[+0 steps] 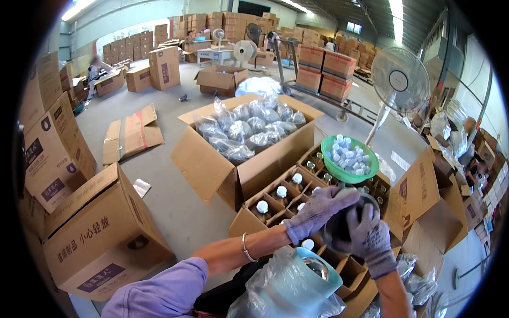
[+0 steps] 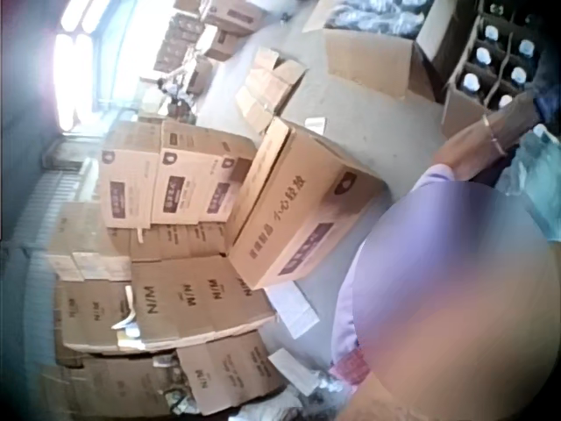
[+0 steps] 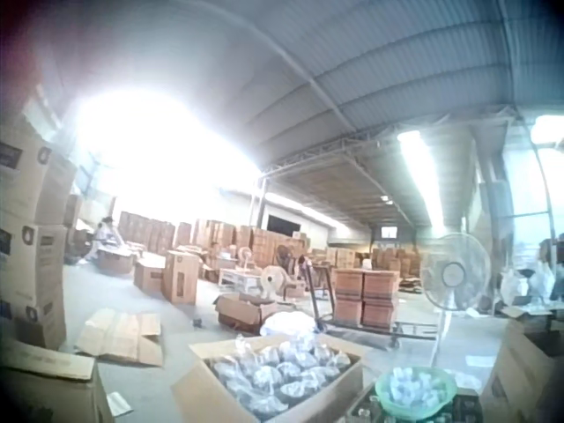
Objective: The person assembles cylindrical components by attaching metallic lids, places each assembly into a plastic bag, and then stacks the bagged items into a cardboard shipping box.
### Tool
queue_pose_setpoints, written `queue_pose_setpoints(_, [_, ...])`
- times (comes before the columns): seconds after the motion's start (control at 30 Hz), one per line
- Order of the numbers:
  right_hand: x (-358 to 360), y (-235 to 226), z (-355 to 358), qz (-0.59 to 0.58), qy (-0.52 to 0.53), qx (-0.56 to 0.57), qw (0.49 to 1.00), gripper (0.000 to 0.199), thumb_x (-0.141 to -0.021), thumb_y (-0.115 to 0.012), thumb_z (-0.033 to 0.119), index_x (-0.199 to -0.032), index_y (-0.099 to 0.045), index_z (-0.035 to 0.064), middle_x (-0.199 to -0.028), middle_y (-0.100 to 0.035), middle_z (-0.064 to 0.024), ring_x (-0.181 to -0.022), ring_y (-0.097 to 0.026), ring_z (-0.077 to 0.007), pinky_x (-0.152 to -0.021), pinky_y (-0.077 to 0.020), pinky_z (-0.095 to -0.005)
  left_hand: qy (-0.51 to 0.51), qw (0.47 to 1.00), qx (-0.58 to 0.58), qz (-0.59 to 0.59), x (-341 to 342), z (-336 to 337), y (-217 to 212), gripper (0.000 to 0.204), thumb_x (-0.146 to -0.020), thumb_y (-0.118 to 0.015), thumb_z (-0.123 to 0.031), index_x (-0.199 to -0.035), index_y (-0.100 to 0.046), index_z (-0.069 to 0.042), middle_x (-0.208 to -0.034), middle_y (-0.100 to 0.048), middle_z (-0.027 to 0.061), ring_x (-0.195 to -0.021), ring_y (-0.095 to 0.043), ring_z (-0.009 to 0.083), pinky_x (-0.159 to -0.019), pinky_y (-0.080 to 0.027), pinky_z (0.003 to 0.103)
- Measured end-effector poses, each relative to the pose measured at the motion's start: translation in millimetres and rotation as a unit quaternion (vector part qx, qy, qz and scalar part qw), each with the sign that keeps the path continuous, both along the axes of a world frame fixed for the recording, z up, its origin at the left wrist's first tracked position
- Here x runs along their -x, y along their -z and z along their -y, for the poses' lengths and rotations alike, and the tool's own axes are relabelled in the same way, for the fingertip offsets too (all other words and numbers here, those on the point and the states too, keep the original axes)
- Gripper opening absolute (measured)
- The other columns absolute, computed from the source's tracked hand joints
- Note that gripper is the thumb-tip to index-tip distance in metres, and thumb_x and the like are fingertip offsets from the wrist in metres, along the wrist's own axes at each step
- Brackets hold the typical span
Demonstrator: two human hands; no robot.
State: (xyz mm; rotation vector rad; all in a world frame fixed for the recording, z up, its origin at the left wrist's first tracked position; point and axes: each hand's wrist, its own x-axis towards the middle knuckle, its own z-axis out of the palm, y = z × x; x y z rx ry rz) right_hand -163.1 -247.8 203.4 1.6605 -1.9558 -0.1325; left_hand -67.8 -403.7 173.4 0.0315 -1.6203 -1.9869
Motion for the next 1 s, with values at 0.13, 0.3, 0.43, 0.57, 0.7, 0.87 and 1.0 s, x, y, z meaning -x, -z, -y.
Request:
queue_pose_setpoints(0.13, [21, 47, 15, 0.075, 0.028, 0.204, 0.976, 0.087, -0.071, -0.077, 0.046, -0.135, -0.042, -0.0022, -0.114, -0.05, -0.0271, -0.094, -0.061, -0.0425, -0.067, -0.0561, -0.0467, -0.153, 0.982, 0.11, -0.001, 7, -19, -10, 0.051, -0.088, -0.072, -0.043, -0.111, -0.067, 0.002, -0.095, -0.071, 0.0107, -0.087, -0.068, 0.0158, -0.077, -0.054, 0.03])
queue_pose_setpoints(0.3, [16, 57, 28, 0.15, 0.017, 0.267, 0.952, 0.083, -0.074, -0.075, 0.042, -0.137, -0.04, 0.0002, -0.13, -0.046, -0.0287, -0.106, -0.058, -0.0461, -0.078, -0.0554, -0.0497, -0.135, 0.988, 0.074, -0.019, 12, -17, -5, 0.051, -0.087, -0.074, -0.04, -0.114, -0.064, 0.002, -0.097, -0.071, 0.014, -0.089, -0.068, 0.0183, -0.079, -0.055, 0.031])
queue_pose_setpoints(0.43, [3, 41, 15, 0.084, 0.021, 0.186, 0.979, 0.072, -0.072, -0.078, 0.031, -0.131, -0.049, 0.0042, -0.127, -0.046, -0.0243, -0.113, -0.052, -0.0446, -0.084, -0.0524, -0.0511, -0.016, 0.998, 0.044, 0.033, 7, 6, 7, 0.058, -0.087, -0.075, -0.043, -0.119, -0.062, 0.004, -0.104, -0.069, 0.0091, -0.096, -0.065, 0.0123, -0.084, -0.053, 0.028])
queue_pose_setpoints(0.57, [4, 11, -1, 0.016, -0.047, 0.093, 0.994, 0.07, -0.067, -0.079, 0.029, -0.13, -0.055, 0.0071, -0.135, -0.041, -0.0237, -0.109, -0.052, -0.0449, -0.093, -0.05, -0.0526, 0.162, 0.974, -0.155, 0.009, 24, 15, 19, 0.058, -0.087, -0.075, -0.039, -0.126, -0.058, 0.0, -0.115, -0.066, 0.0072, -0.101, -0.064, 0.0131, -0.089, -0.054, 0.028])
queue_pose_setpoints(0.7, [-14, -21, -13, 0.032, -0.016, -0.14, 0.99, 0.051, -0.082, -0.067, 0.033, -0.131, -0.055, 0.042, -0.128, -0.048, -0.0221, -0.099, -0.058, -0.0352, -0.08, -0.0546, -0.0523, 0.234, 0.965, -0.08, 0.081, 19, 29, 13, 0.058, -0.092, -0.067, -0.044, -0.129, -0.058, 0.0, -0.119, -0.065, 0.0087, -0.103, -0.064, 0.014, -0.092, -0.053, 0.029])
queue_pose_setpoints(0.87, [-6, -32, -7, -0.147, -0.121, -0.129, 0.973, 0.046, -0.081, -0.067, 0.049, -0.121, -0.059, 0.0295, -0.105, -0.055, -0.0164, -0.078, -0.06, -0.0274, -0.057, -0.0505, -0.0418, 0.234, 0.955, 0.18, 0.031, 30, 33, -4, 0.053, -0.093, -0.065, -0.044, -0.121, -0.063, 0.001, -0.115, -0.067, 0.0093, -0.102, -0.063, 0.0141, -0.091, -0.052, 0.029])
queue_pose_setpoints(1.0, [-6, -18, -5, -0.057, -0.028, -0.076, 0.995, 0.061, -0.073, -0.072, 0.054, -0.12, -0.058, 0.0168, -0.102, -0.054, -0.0179, -0.074, -0.063, -0.0314, -0.057, -0.0531, -0.0446, 0.204, 0.978, -0.037, 0.01, 20, 9, 0, 0.038, -0.093, -0.067, -0.031, -0.116, -0.067, -0.001, -0.108, -0.069, 0.0073, -0.095, -0.066, 0.0145, -0.086, -0.055, 0.029])
